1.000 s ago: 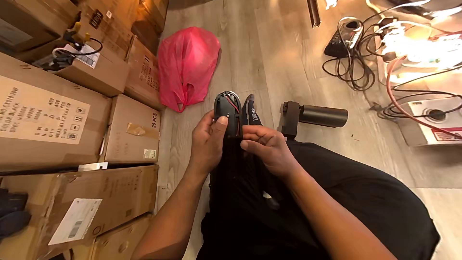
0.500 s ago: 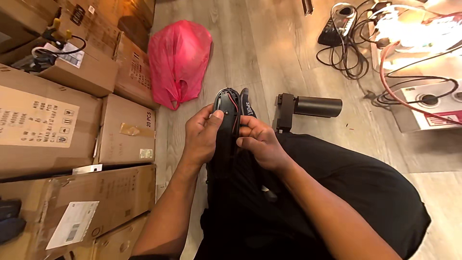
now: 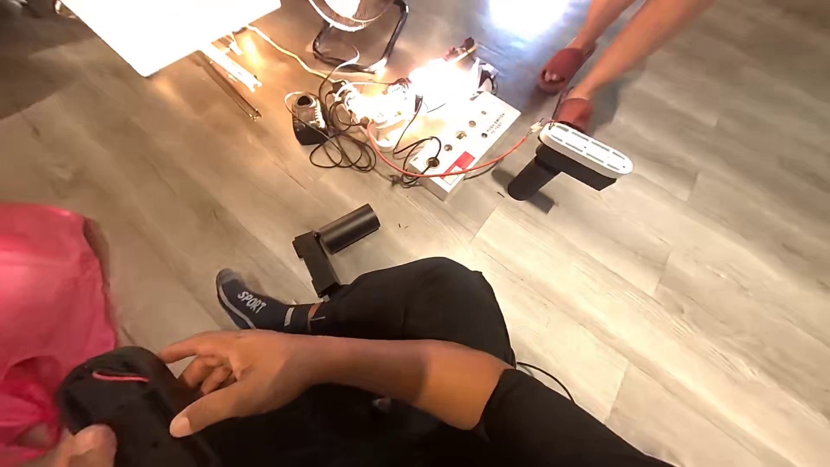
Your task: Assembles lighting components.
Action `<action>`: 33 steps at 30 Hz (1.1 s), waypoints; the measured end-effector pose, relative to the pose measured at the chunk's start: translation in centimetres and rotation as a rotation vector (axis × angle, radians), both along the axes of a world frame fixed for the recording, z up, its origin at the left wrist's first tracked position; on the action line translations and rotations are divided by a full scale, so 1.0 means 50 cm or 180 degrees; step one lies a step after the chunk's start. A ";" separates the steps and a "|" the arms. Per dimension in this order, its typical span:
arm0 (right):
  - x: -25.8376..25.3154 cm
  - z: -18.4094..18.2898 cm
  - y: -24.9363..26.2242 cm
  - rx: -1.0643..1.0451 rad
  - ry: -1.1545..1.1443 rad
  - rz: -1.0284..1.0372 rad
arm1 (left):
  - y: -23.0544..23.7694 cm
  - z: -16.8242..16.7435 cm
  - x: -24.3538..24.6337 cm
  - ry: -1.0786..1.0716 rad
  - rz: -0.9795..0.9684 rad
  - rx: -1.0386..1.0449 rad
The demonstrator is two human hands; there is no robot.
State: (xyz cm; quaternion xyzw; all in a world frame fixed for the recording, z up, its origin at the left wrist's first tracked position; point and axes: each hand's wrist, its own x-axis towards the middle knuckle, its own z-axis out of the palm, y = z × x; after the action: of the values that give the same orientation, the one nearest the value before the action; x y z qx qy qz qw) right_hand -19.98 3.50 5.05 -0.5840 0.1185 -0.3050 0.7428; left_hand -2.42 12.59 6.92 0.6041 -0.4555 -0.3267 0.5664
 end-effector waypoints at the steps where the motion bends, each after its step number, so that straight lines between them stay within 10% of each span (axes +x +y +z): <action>1: -0.003 -0.001 -0.004 -0.0067 0.0020 0.0014 | -0.001 0.000 -0.004 -0.0022 0.0020 -0.0005; 11: -0.050 0.022 -0.051 0.0652 -0.0062 -0.0629 | -0.022 0.035 -0.032 -0.0190 -0.0691 0.0238; 21: -0.084 0.014 -0.073 0.0155 0.0452 -0.0613 | -0.041 0.030 -0.040 0.0633 -0.0941 0.0522; 33: -0.086 0.005 -0.070 -0.0337 0.0396 -0.0633 | -0.067 0.052 -0.072 -0.0268 -0.0568 0.1019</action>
State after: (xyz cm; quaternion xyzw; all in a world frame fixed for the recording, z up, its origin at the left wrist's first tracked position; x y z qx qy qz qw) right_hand -24.31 -0.01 5.28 -0.6256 0.2054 -0.3462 0.6683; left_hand -6.02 9.26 9.50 0.6569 -0.4727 -0.4184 0.4123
